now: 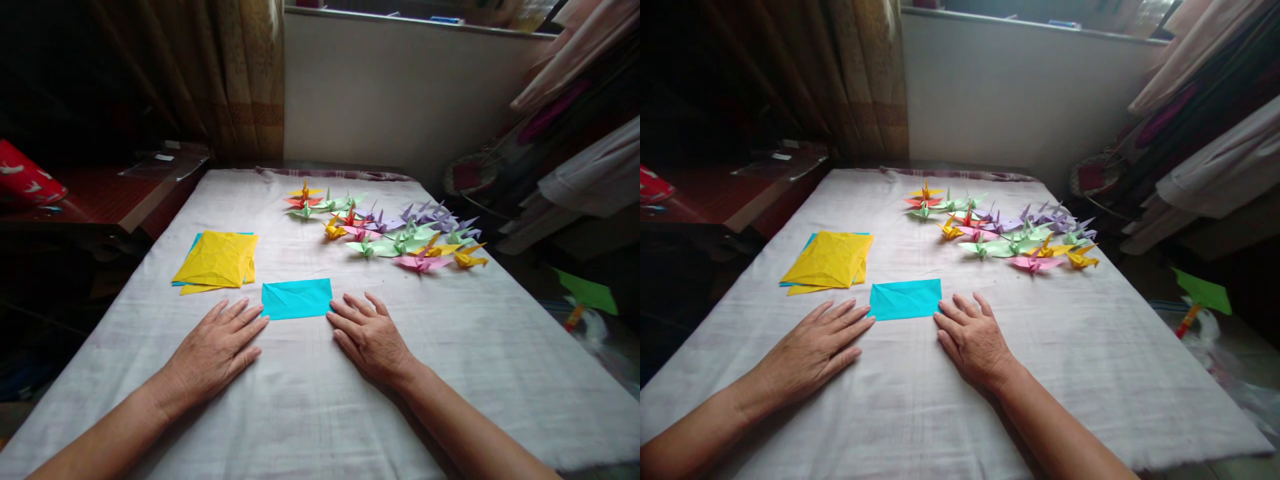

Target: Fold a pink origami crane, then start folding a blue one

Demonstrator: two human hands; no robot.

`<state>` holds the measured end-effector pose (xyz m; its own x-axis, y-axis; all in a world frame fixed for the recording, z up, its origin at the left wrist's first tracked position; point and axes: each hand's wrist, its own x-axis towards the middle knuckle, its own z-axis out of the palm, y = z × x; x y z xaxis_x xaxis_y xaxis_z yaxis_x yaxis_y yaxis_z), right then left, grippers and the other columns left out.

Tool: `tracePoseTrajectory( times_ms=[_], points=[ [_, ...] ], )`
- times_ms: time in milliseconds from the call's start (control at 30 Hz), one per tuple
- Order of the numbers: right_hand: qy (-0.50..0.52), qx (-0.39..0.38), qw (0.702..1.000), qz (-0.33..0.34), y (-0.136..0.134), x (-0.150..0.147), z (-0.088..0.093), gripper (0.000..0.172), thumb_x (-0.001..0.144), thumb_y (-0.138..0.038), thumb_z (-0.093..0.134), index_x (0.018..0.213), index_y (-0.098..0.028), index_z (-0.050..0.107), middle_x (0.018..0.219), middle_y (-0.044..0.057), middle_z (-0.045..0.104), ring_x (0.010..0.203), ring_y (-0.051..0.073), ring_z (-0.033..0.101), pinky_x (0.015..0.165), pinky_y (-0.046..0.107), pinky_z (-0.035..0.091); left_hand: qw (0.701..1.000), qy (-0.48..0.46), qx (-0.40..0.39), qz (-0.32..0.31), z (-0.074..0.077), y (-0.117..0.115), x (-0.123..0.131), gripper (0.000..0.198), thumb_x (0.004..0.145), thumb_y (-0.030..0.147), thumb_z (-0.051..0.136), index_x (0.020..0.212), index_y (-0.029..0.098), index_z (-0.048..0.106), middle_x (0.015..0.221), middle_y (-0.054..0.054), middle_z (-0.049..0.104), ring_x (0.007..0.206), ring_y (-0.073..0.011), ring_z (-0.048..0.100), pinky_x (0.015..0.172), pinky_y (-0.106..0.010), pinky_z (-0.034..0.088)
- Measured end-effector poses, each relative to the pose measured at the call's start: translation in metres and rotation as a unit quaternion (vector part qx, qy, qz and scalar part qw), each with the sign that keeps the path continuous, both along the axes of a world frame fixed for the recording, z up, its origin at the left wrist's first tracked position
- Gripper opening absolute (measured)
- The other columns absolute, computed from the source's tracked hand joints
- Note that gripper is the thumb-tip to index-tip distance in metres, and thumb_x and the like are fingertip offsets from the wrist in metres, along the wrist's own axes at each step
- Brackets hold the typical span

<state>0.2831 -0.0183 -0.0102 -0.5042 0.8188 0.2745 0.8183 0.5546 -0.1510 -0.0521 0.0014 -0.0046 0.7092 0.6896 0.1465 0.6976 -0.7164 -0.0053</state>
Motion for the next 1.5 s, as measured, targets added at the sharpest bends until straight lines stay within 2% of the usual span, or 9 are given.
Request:
tracePoseTrajectory(
  times_ms=[133, 300, 567, 800, 933, 1100, 1200, 1367, 1500],
  points=[
    [-0.002, 0.003, 1.0, 0.001, 0.0, 0.0, 0.0, 0.03, 0.098, -0.03, 0.051, 0.124, -0.029, 0.066, 0.133, 0.002, 0.065, 0.129, 0.029, 0.054, 0.112, 0.052, 0.025, 1.0, 0.0, 0.008, -0.006, 0.012, 0.003, 0.001, 0.038, 0.099, 0.045, 0.046, 0.129, 0.029, 0.062, 0.138, -0.005, 0.061, 0.13, -0.0301, 0.051, 0.111, -0.05, 0.029],
    [0.007, -0.002, 1.0, 0.007, 0.001, -0.001, 0.001, 0.03, 0.098, -0.03, 0.05, 0.124, -0.028, 0.066, 0.134, 0.003, 0.065, 0.129, 0.03, 0.054, 0.111, 0.054, 0.027, 0.999, -0.039, -0.017, 0.023, 0.026, 0.026, 0.016, 0.037, 0.101, 0.041, 0.04, 0.098, 0.028, 0.074, 0.123, -0.002, 0.07, 0.117, -0.0287, 0.061, 0.107, -0.052, 0.036],
    [0.011, 0.012, 1.0, 0.014, 0.003, -0.001, 0.002, 0.027, 0.098, -0.028, 0.051, 0.12, -0.026, 0.066, 0.131, 0.003, 0.066, 0.125, 0.03, 0.056, 0.109, 0.053, 0.03, 0.974, -0.132, -0.091, 0.159, 0.016, 0.068, 0.054, 0.036, 0.09, 0.039, 0.057, 0.118, 0.017, 0.063, 0.116, -0.01, 0.071, 0.107, -0.0273, 0.065, 0.095, -0.041, 0.048],
    [0.029, 0.084, 0.996, -0.022, -0.001, -0.031, 0.009, 0.025, 0.096, -0.024, 0.051, 0.114, -0.018, 0.067, 0.13, 0.009, 0.066, 0.115, 0.03, 0.059, 0.093, 0.046, 0.045, 0.973, -0.095, -0.116, 0.178, 0.023, 0.064, 0.061, 0.023, 0.083, 0.036, 0.064, 0.099, 0.02, 0.069, 0.101, -0.007, 0.072, 0.099, -0.0284, 0.064, 0.088, -0.041, 0.045],
    [0.047, 0.072, 0.996, -0.005, -0.002, -0.053, 0.008, 0.025, 0.095, -0.022, 0.053, 0.116, -0.018, 0.066, 0.126, 0.01, 0.068, 0.107, 0.028, 0.062, 0.085, 0.041, 0.05, 0.963, -0.074, -0.145, 0.215, 0.031, 0.056, 0.066, 0.016, 0.084, 0.035, 0.059, 0.082, 0.021, 0.066, 0.087, -0.005, 0.071, 0.088, -0.0262, 0.064, 0.078, -0.036, 0.043],
    [0.07, 0.029, 0.997, 0.012, 0.005, -0.061, 0.002, 0.028, 0.094, -0.02, 0.052, 0.117, -0.019, 0.067, 0.124, 0.01, 0.069, 0.111, 0.027, 0.062, 0.089, 0.041, 0.053, 0.958, -0.083, -0.147, 0.231, 0.032, 0.047, 0.07, 0.019, 0.086, 0.035, 0.052, 0.076, 0.021, 0.059, 0.082, -0.005, 0.069, 0.083, -0.025, 0.064, 0.074, -0.034, 0.042],
    [0.074, 0.019, 0.997, 0.011, 0.007, -0.059, -0.001, 0.034, 0.091, -0.021, 0.055, 0.124, -0.017, 0.064, 0.129, 0.012, 0.066, 0.116, 0.029, 0.061, 0.094, 0.044, 0.052, 0.928, -0.154, -0.217, 0.261, 0.03, 0.045, 0.069, 0.016, 0.084, 0.036, 0.052, 0.088, 0.022, 0.058, 0.081, -0.003, 0.07, 0.078, -0.0223, 0.065, 0.068, -0.031, 0.042],
    [0.065, 0.057, 0.996, 0.004, 0.009, -0.06, -0.003, 0.043, 0.089, -0.019, 0.059, 0.131, -0.015, 0.06, 0.137, 0.016, 0.06, 0.123, 0.031, 0.057, 0.096, 0.046, 0.051, 0.849, -0.314, -0.317, 0.283, 0.023, 0.046, 0.065, 0.036, 0.08, 0.039, 0.056, 0.111, 0.022, 0.054, 0.07, 0.004, 0.067, 0.067, -0.0185, 0.064, 0.059, -0.026, 0.043],
    [0.064, 0.098, 0.993, 0.006, 0.012, -0.058, -0.006, 0.027, 0.093, -0.02, 0.058, 0.118, -0.02, 0.069, 0.128, 0.013, 0.066, 0.113, 0.027, 0.063, 0.09, 0.04, 0.054, 0.849, -0.33, -0.329, 0.248, 0.019, 0.042, 0.065, 0.036, 0.08, 0.038, 0.056, 0.111, 0.021, 0.056, 0.064, 0.006, 0.064, 0.061, -0.0167, 0.062, 0.055, -0.025, 0.044]
  ],
)
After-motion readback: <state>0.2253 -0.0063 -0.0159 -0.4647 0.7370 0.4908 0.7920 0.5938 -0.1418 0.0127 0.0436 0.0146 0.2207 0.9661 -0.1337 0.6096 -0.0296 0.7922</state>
